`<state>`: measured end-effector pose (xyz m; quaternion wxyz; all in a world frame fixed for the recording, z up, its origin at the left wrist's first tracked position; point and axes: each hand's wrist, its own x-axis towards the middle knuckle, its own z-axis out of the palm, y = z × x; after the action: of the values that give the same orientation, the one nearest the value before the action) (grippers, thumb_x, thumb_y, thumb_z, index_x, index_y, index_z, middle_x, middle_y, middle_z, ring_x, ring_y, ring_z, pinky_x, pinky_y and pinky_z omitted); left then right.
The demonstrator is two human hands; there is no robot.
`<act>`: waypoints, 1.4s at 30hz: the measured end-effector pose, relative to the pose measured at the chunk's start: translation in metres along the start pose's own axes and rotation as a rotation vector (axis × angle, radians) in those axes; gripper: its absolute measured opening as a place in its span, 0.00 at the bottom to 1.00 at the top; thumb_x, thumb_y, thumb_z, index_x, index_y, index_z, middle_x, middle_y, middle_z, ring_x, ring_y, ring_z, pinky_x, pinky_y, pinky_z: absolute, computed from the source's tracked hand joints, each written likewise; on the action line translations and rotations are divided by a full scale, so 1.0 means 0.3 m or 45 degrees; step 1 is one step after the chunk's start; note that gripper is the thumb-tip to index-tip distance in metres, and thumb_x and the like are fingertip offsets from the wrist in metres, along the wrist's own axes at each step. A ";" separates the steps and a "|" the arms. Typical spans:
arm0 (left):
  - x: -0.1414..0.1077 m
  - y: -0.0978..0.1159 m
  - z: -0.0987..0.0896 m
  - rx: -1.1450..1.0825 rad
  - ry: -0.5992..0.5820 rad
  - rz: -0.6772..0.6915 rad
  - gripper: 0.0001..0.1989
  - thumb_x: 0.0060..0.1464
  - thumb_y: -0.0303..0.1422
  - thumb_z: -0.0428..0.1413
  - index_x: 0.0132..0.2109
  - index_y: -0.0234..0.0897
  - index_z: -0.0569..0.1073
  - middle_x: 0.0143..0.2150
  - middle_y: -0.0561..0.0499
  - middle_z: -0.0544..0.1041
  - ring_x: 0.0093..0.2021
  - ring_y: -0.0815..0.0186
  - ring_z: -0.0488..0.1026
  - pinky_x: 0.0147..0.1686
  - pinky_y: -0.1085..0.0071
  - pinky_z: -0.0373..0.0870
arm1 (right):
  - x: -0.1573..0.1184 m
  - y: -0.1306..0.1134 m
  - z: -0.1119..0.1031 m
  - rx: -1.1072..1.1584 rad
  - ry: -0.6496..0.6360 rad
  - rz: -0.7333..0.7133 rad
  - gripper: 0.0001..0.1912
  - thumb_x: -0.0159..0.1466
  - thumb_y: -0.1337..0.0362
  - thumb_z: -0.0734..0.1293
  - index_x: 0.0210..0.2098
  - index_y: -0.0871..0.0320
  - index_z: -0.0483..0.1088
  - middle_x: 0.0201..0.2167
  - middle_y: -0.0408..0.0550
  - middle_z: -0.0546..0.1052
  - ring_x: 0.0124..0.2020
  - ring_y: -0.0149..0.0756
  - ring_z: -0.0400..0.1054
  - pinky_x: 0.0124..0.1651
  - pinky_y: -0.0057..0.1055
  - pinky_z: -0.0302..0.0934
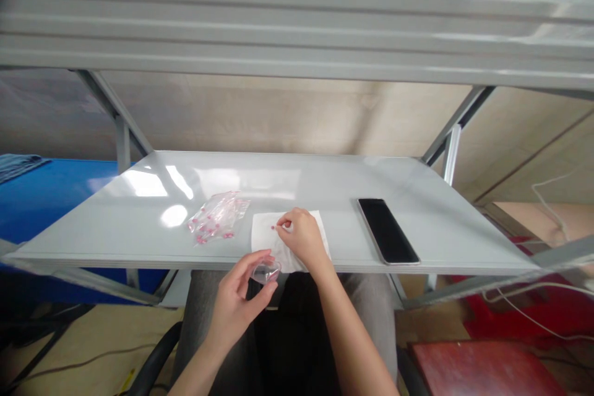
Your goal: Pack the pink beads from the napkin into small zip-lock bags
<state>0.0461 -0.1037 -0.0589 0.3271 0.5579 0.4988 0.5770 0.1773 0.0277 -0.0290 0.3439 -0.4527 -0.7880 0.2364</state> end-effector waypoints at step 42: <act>0.000 0.014 0.010 -0.003 0.043 -0.080 0.18 0.51 0.31 0.62 0.51 0.39 0.75 0.50 0.46 0.81 0.51 0.57 0.79 0.53 0.64 0.75 | -0.146 -0.131 -0.175 0.438 -0.417 -0.288 0.05 0.64 0.66 0.71 0.35 0.52 0.81 0.35 0.46 0.75 0.38 0.36 0.70 0.42 0.32 0.64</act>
<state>0.0499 -0.1041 -0.0553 0.3373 0.5318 0.5208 0.5763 0.2109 -0.0261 0.0178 0.3079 -0.2523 -0.8269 0.3974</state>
